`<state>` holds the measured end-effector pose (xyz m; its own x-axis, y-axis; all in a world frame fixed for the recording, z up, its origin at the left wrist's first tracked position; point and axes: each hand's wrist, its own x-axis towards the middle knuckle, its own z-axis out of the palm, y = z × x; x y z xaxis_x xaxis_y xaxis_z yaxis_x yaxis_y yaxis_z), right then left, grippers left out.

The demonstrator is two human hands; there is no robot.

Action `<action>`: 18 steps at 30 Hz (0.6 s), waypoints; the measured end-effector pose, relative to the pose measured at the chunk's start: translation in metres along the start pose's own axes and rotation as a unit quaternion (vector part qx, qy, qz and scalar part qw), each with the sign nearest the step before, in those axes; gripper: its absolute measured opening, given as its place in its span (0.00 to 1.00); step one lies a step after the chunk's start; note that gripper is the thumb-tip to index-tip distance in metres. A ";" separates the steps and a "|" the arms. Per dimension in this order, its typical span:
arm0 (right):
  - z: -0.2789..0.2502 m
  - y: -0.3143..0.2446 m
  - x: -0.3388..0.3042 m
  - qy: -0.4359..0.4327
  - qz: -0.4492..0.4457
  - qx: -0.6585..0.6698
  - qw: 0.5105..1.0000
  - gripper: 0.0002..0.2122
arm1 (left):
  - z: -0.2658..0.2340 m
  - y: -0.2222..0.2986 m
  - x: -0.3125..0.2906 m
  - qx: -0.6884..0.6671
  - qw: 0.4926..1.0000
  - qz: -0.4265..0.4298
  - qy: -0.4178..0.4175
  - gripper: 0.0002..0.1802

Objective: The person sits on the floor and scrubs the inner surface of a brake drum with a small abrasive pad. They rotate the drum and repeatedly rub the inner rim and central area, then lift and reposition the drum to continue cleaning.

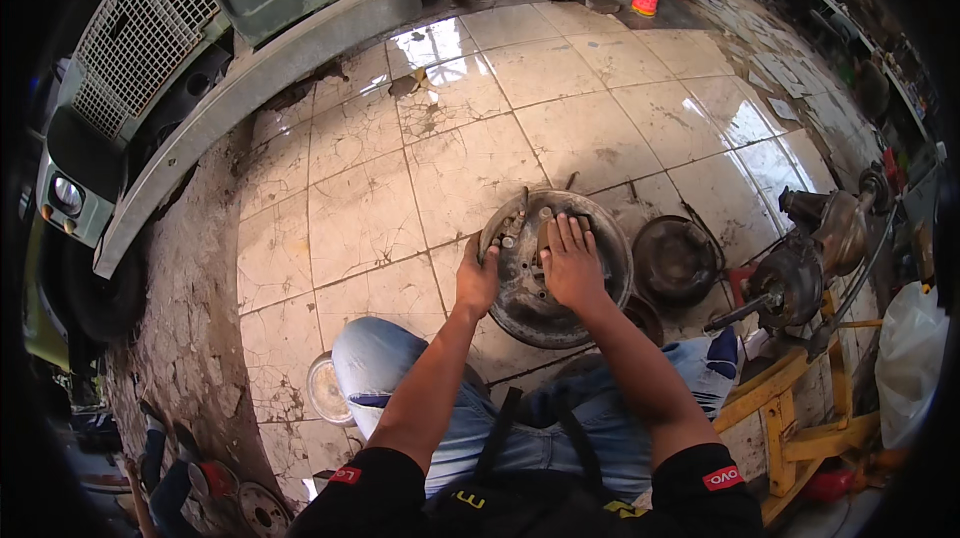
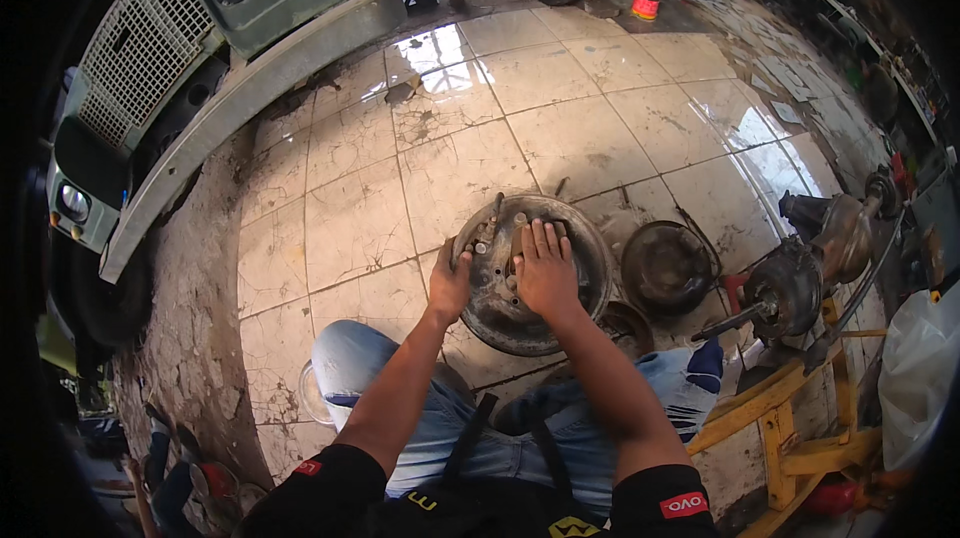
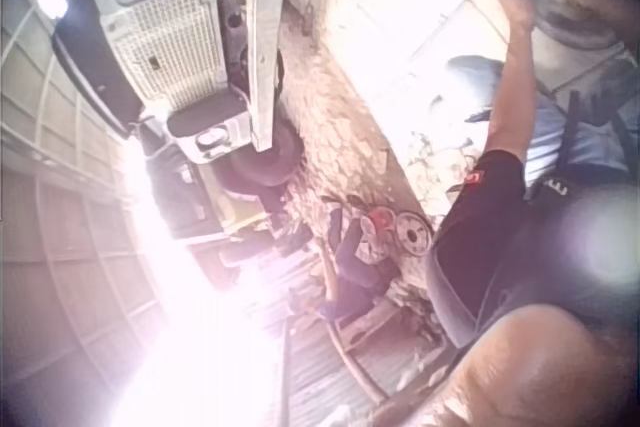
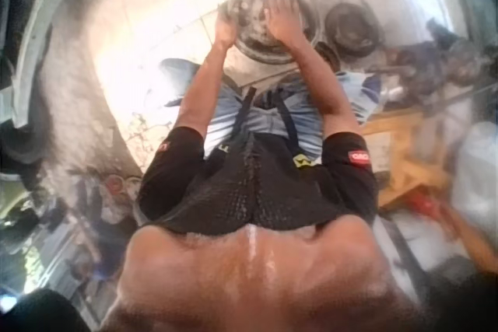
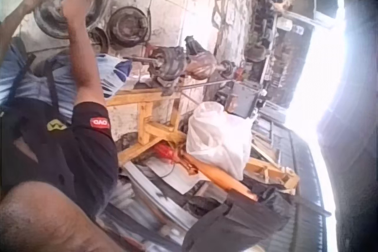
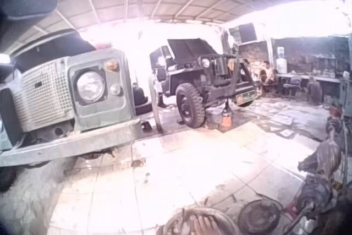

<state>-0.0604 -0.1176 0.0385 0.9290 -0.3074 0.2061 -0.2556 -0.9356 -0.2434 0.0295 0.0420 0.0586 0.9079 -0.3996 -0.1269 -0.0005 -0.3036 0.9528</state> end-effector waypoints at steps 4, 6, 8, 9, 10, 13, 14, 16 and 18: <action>-0.001 -0.014 0.009 0.008 0.090 -0.028 0.996 0.27 | -0.001 -0.014 0.003 0.034 0.999 0.016 0.019 0.29; 0.003 -0.012 0.001 0.021 0.043 -0.045 0.998 0.27 | 0.000 -0.013 0.002 0.030 0.999 0.008 0.018 0.30; 0.003 -0.008 0.004 0.019 0.030 -0.003 0.999 0.27 | -0.001 -0.013 0.005 0.020 1.000 -0.001 0.012 0.30; 0.002 -0.007 0.012 0.010 0.072 0.009 0.997 0.27 | -0.001 -0.014 0.008 0.012 1.000 -0.005 0.007 0.30; 0.000 -0.010 0.013 0.011 0.067 -0.011 0.998 0.27 | -0.001 -0.015 0.010 0.005 1.000 -0.009 0.002 0.30; 0.002 -0.022 0.001 0.018 0.036 -0.048 0.998 0.27 | -0.002 -0.015 0.006 0.058 0.998 0.021 0.028 0.30; 0.004 -0.017 0.000 0.025 0.034 -0.029 0.999 0.27 | -0.001 -0.013 0.004 0.047 0.998 0.021 0.022 0.29; 0.005 -0.002 0.008 0.041 0.032 0.008 0.999 0.27 | 0.002 -0.005 0.002 0.026 0.999 0.023 0.011 0.29; 0.000 -0.006 0.016 0.018 0.073 0.009 0.997 0.27 | 0.004 -0.004 0.000 0.042 0.998 0.029 0.025 0.28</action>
<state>-0.0439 -0.1163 0.0430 0.8720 -0.4459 0.2018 -0.3818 -0.8777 -0.2896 0.0278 0.0399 0.0539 0.9247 -0.3766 -0.0557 -0.0880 -0.3538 0.9312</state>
